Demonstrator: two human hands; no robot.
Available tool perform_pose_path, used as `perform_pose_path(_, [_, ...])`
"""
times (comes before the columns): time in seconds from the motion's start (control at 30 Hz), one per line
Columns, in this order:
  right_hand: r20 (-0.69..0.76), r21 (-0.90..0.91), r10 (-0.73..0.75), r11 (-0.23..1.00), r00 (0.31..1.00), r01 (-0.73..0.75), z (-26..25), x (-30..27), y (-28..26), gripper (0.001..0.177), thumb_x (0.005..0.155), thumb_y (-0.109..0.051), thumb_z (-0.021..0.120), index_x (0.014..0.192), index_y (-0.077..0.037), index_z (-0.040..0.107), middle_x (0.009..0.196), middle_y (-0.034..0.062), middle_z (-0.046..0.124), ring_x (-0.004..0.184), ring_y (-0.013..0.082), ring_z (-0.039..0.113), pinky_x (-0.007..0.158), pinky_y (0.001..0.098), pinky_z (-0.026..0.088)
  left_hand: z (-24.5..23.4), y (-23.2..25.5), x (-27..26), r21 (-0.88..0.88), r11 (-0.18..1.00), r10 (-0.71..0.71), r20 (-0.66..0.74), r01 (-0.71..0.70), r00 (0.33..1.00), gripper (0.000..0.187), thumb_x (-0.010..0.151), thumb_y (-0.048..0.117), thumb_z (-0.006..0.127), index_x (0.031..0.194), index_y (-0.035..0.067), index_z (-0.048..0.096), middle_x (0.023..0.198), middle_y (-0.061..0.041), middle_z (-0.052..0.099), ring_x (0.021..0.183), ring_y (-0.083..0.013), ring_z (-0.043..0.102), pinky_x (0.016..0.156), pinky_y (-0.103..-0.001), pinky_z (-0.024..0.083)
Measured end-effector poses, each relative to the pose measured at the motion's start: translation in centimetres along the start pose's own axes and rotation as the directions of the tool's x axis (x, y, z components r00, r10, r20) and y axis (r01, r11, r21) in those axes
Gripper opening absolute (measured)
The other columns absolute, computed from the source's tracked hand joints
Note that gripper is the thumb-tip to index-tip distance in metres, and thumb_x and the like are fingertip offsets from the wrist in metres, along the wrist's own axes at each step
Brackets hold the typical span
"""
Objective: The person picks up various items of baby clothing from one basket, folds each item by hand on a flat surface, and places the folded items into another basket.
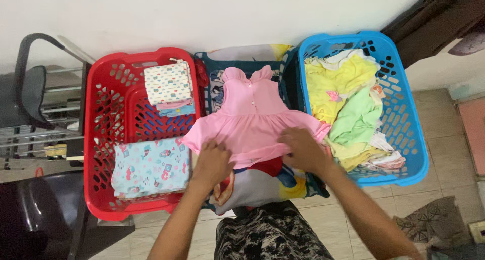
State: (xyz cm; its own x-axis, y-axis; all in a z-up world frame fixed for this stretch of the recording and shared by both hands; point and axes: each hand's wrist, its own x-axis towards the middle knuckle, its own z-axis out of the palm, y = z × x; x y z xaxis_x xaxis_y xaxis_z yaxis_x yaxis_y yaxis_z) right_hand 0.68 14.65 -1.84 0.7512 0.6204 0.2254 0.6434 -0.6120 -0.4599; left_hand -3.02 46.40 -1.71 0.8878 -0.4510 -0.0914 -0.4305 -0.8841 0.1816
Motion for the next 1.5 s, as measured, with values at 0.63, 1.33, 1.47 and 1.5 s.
perform_pose_path(0.63, [0.175, 0.086, -0.113, 0.991, 0.978, 0.099, 9.9, 4.6, 5.2, 0.029, 0.089, -0.024, 0.064, 0.113, -0.009, 0.069, 0.113, 0.0109, 0.068, 0.103, 0.0289, 0.066, 0.088, 0.0448, 0.054, 10.0, 3.0, 8.0, -0.248, 0.968, -0.098, -0.259, 0.032, 0.961, 0.071, 0.095, 0.038, 0.062, 0.161, 0.02, 0.044, 0.172, -0.017, 0.026, 0.161, -0.0352, 0.022, 0.127, -0.056, 0.016])
perform_pose_path(1.33, [-0.222, -0.111, -0.289, 0.956, 0.931, 0.271, 7.5, 13.4, 5.6, 0.008, 0.09, -0.014, 0.065, 0.096, -0.01, 0.068, 0.095, 0.0089, 0.065, 0.087, 0.0301, 0.066, 0.074, 0.0442, 0.051, 16.0, 1.5, 7.1, -0.98, 0.197, -0.451, -0.11, -0.022, 0.886, 0.077, 0.086, 0.05, 0.082, 0.147, 0.01, 0.056, 0.155, -0.017, 0.051, 0.15, -0.0341, 0.046, 0.12, -0.053, 0.04])
perform_pose_path(1.47, [0.155, -0.162, -0.253, 0.947, 0.955, 0.277, 7.3, 7.3, 1.0, 0.016, 0.089, -0.018, 0.065, 0.102, -0.012, 0.071, 0.088, 0.007, 0.064, 0.084, 0.0266, 0.065, 0.071, 0.0433, 0.051, 13.3, 1.1, 5.3, -0.834, -0.528, -0.678, 0.301, -0.159, 0.671, 0.07, 0.098, 0.03, 0.066, 0.159, 0.01, 0.039, 0.159, -0.021, 0.043, 0.14, -0.0373, 0.043, 0.112, -0.047, 0.036])
perform_pose_path(1.5, [0.082, -0.171, -0.277, 0.943, 0.958, 0.287, 7.1, 5.9, 0.1, 0.026, 0.087, -0.016, 0.065, 0.111, -0.011, 0.071, 0.095, 0.0064, 0.064, 0.091, 0.0256, 0.064, 0.079, 0.0417, 0.05, 11.6, 1.6, 4.6, -0.955, -0.292, -0.752, 0.26, 0.047, 0.606, 0.065, 0.101, 0.02, 0.064, 0.161, 0.012, 0.04, 0.167, -0.011, 0.041, 0.152, -0.0234, 0.04, 0.118, -0.034, 0.034])
